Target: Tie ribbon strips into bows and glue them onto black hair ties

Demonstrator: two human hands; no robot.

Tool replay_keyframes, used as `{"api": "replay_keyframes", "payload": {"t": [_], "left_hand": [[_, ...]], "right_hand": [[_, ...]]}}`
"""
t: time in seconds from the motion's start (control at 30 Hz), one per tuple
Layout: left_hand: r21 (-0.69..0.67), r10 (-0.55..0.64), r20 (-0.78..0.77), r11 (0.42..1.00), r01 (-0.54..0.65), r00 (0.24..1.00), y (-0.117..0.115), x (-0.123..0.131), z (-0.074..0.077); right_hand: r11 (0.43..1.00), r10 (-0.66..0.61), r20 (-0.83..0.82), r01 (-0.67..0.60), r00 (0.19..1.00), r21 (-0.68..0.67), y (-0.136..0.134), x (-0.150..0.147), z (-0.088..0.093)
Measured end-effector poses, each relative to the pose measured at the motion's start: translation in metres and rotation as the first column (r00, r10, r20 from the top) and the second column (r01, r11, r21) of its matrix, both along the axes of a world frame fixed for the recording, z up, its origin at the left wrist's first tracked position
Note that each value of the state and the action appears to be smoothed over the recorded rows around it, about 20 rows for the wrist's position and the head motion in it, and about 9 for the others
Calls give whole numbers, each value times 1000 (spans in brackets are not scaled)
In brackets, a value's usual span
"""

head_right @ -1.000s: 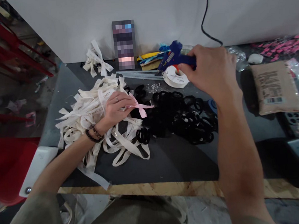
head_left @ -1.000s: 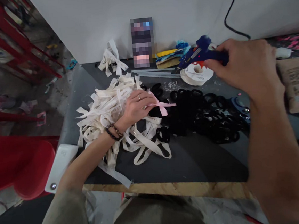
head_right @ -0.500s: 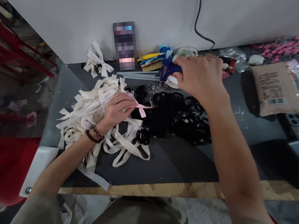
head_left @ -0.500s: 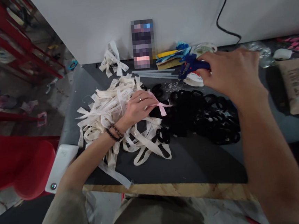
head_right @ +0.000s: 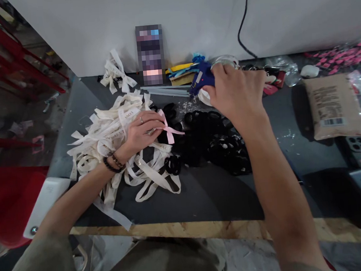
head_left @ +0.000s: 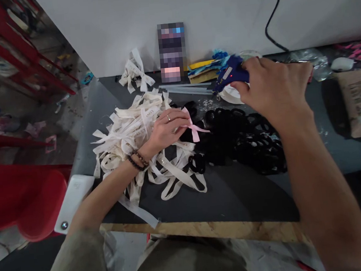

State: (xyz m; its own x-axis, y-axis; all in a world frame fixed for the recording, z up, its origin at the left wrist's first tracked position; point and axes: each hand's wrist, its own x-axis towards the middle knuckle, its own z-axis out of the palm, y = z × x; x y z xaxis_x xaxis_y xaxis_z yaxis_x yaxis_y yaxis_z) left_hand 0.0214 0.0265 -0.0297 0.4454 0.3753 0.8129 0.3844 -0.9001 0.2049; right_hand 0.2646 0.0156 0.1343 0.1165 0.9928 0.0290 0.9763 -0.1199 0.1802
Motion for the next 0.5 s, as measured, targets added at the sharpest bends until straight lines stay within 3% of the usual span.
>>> {"api": "replay_keyframes", "payload": {"t": [0.23, 0.5], "left_hand": [[19, -15, -10, 1000, 15, 1000, 0, -1, -3], [-6, -13, -27, 1000, 13, 1000, 0, 0, -5]], "right_hand": [[999, 32, -51, -31, 998, 20, 3, -1, -10], [984, 107, -67, -96, 992, 149, 13, 16, -32]]}}
